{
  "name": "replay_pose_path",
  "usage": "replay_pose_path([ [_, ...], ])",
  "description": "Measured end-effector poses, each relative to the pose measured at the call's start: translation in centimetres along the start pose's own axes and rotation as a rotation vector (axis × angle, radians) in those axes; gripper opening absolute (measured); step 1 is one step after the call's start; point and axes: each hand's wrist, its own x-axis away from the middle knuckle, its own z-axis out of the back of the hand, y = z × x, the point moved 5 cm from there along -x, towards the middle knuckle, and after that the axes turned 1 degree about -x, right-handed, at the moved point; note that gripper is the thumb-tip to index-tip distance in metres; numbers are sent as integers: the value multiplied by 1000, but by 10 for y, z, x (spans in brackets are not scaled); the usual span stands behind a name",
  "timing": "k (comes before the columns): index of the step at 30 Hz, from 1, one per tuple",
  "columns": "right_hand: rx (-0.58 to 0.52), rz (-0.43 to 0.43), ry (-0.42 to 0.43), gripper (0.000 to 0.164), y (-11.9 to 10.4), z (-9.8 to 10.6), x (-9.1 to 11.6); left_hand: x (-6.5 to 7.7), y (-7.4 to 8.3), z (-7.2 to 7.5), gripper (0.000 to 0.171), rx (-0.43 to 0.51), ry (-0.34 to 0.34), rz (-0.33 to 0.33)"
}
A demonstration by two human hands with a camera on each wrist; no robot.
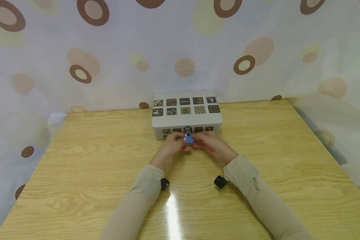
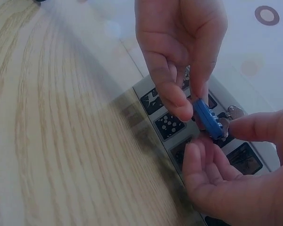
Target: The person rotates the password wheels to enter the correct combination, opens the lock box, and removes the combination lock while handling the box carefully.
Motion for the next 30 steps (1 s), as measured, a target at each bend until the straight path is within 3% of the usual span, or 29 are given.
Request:
replay_pose_path([
  [15,50,39,10,33,-2,5,2,-1,0,0,31,12,7,14],
  [30,-28,1,52,35,-3,3,4,-1,2,1,31,-24,22,1],
])
